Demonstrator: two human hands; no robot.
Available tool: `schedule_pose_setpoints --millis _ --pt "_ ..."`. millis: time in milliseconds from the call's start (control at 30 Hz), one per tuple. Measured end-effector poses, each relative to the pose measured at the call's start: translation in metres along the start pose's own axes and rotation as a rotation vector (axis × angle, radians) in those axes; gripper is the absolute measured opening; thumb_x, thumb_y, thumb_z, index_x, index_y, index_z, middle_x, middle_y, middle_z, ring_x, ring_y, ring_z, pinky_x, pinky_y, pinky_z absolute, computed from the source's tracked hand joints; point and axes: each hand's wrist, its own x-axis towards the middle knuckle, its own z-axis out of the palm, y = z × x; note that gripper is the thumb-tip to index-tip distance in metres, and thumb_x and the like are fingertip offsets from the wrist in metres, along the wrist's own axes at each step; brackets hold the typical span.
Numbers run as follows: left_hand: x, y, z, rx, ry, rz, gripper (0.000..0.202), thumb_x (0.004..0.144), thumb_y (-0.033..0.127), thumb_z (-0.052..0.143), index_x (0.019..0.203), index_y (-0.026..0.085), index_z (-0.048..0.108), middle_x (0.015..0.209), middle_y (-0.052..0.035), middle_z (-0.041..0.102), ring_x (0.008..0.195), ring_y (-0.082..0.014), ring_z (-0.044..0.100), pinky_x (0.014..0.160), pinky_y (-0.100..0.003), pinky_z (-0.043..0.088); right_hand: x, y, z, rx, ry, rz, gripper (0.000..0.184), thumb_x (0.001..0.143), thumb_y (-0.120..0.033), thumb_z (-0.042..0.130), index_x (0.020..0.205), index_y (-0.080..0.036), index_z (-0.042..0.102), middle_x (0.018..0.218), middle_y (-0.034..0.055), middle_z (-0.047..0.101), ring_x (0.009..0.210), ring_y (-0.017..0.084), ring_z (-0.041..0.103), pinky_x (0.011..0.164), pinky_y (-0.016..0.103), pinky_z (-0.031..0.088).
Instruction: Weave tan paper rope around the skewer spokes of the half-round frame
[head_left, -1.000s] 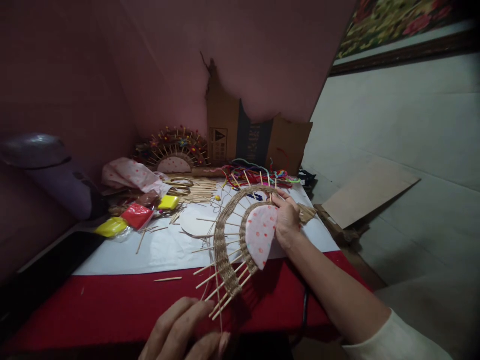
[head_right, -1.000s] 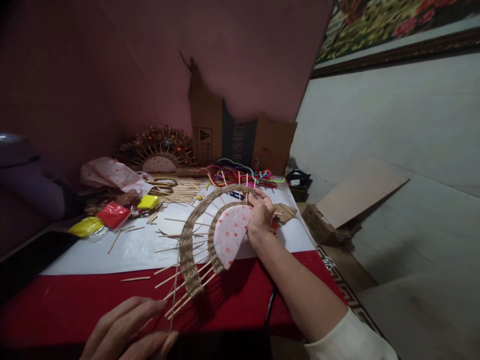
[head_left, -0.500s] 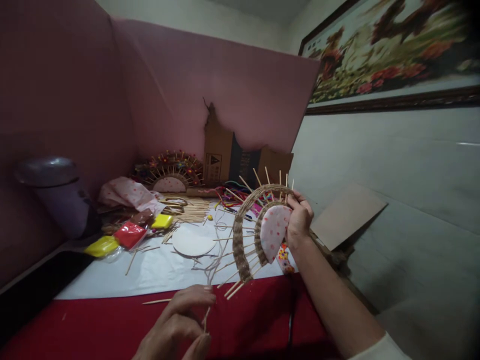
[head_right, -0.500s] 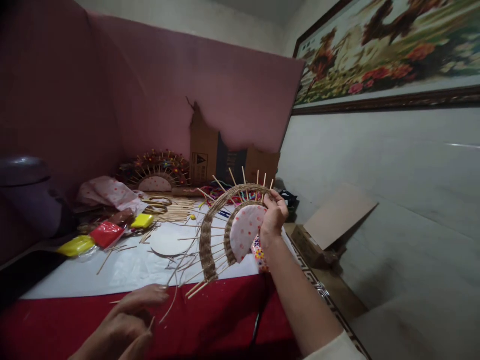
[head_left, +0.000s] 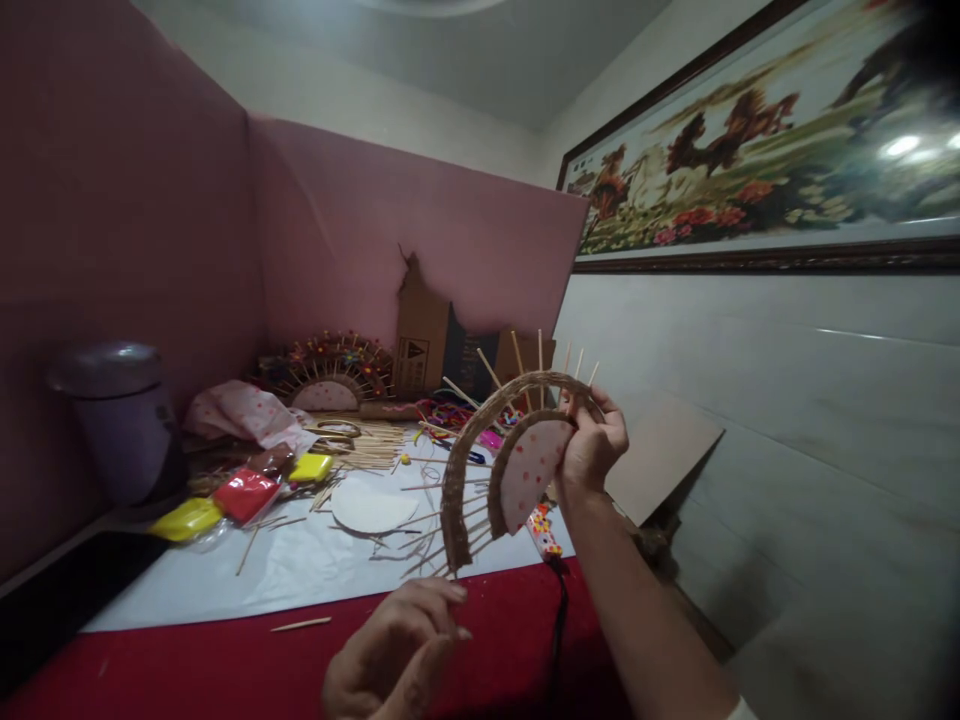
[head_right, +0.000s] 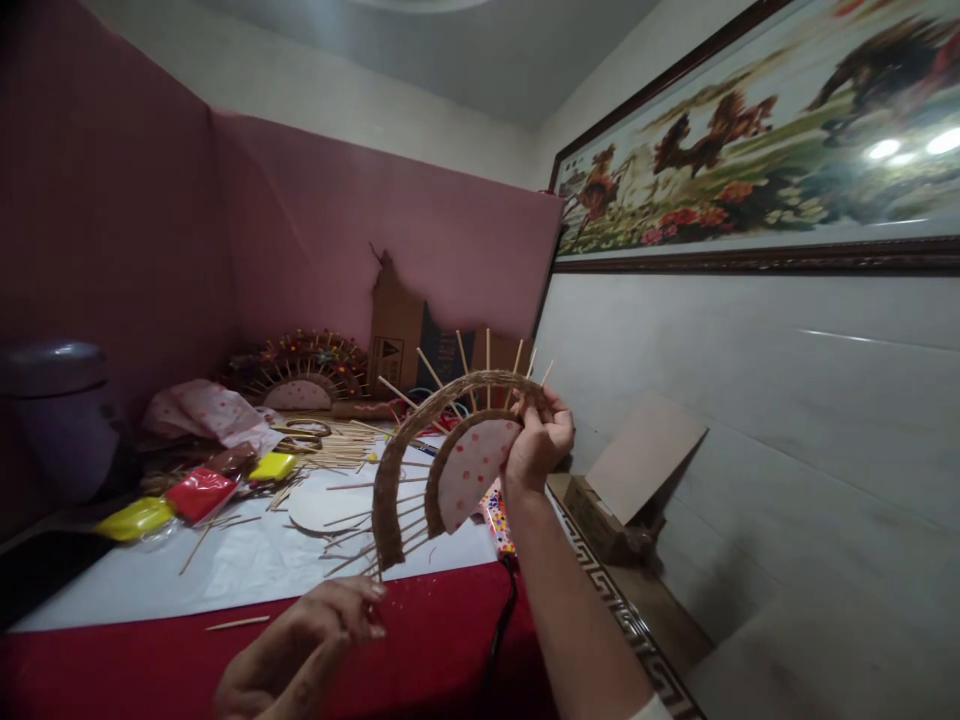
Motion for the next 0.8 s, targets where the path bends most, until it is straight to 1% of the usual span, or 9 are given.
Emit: schedule_pose_setpoints --millis 67,133,200,267,400,500,600,700,800 --pt "-0.001 -0.006 0.006 -0.085 0.225 -0.054 0.019 0.075 0.022 0.062 0.057 0.019 0.061 0.059 -0.0026 0.058 0.072 -0.0169 0.058 0.074 -0.028 0.048 -0.007 0.002 -0.002 -0.022 0.044 0.005 0.032 0.062 -0.017 0.065 0.092 -0.014 0.055 0.077 0.0018 0.066 0.068 0.011 0.063 0.073 0.029 0.05" --pt "0.0 -0.009 0.01 -0.179 0.41 -0.119 0.017 0.07 0.024 0.068 0.056 0.019 0.059 0.061 -0.0004 0.056 0.068 -0.0143 0.055 0.067 -0.024 0.048 -0.016 0.005 -0.003 -0.048 0.087 0.023 0.032 0.062 -0.017 0.065 0.092 -0.013 0.056 0.079 0.0022 0.066 0.072 0.012 0.063 0.078 0.03 0.049" --pt "0.003 -0.009 0.011 -0.255 0.546 -0.188 0.017 0.062 0.026 0.074 0.063 0.02 0.058 0.068 0.0017 0.056 0.068 -0.0125 0.055 0.061 -0.02 0.047 -0.025 0.009 -0.004 -0.081 0.12 0.044 0.031 0.061 -0.018 0.064 0.092 -0.013 0.058 0.08 0.0022 0.066 0.075 0.013 0.063 0.08 0.03 0.049" --pt "0.007 -0.008 0.011 -0.285 0.639 -0.224 0.027 0.056 0.025 0.079 0.07 0.021 0.057 0.076 0.003 0.057 0.074 -0.0117 0.056 0.061 -0.017 0.047 -0.033 0.013 -0.004 -0.098 0.155 0.063 0.032 0.061 -0.018 0.065 0.092 -0.014 0.059 0.082 0.0022 0.065 0.077 0.013 0.063 0.079 0.03 0.049" --pt "0.014 -0.001 0.007 -0.303 0.695 -0.213 0.038 0.051 0.021 0.081 0.077 0.023 0.054 0.083 0.0034 0.057 0.081 -0.0109 0.055 0.066 -0.015 0.048 -0.041 0.021 -0.002 -0.076 0.222 0.093 0.033 0.06 -0.019 0.067 0.092 -0.015 0.06 0.082 0.0015 0.065 0.078 0.014 0.062 0.078 0.03 0.05" --pt "0.015 0.002 0.003 -0.328 0.729 -0.23 0.042 0.049 0.019 0.081 0.08 0.024 0.053 0.085 0.0038 0.057 0.078 -0.0107 0.056 0.06 -0.015 0.049 -0.042 0.026 0.002 -0.056 0.236 0.099 0.034 0.061 -0.02 0.066 0.094 -0.015 0.059 0.081 0.0014 0.064 0.077 0.014 0.063 0.076 0.03 0.05" --pt "0.014 0.002 -0.005 -0.368 0.758 -0.295 0.042 0.049 0.016 0.081 0.08 0.023 0.053 0.085 0.0047 0.058 0.069 -0.0093 0.058 0.054 -0.015 0.05 -0.042 0.029 0.008 -0.031 0.242 0.096 0.037 0.061 -0.02 0.066 0.097 -0.015 0.058 0.081 0.0015 0.064 0.076 0.014 0.063 0.075 0.03 0.051" --pt "0.017 -0.002 -0.016 -0.428 0.766 -0.38 0.041 0.05 0.012 0.08 0.081 0.022 0.054 0.084 0.005 0.058 0.066 -0.0082 0.061 0.054 -0.014 0.052 -0.048 0.028 0.016 -0.018 0.247 0.085 0.037 0.061 -0.021 0.066 0.098 -0.016 0.058 0.082 0.0017 0.064 0.075 0.014 0.062 0.073 0.03 0.051" --pt "0.025 -0.006 -0.026 -0.443 0.725 -0.509 0.04 0.053 0.009 0.079 0.084 0.019 0.057 0.078 0.0049 0.058 0.06 -0.0057 0.06 0.051 -0.011 0.051 -0.059 0.027 0.023 -0.027 0.238 0.082 0.036 0.062 -0.022 0.066 0.096 -0.016 0.058 0.085 0.0023 0.064 0.075 0.014 0.061 0.07 0.029 0.05"
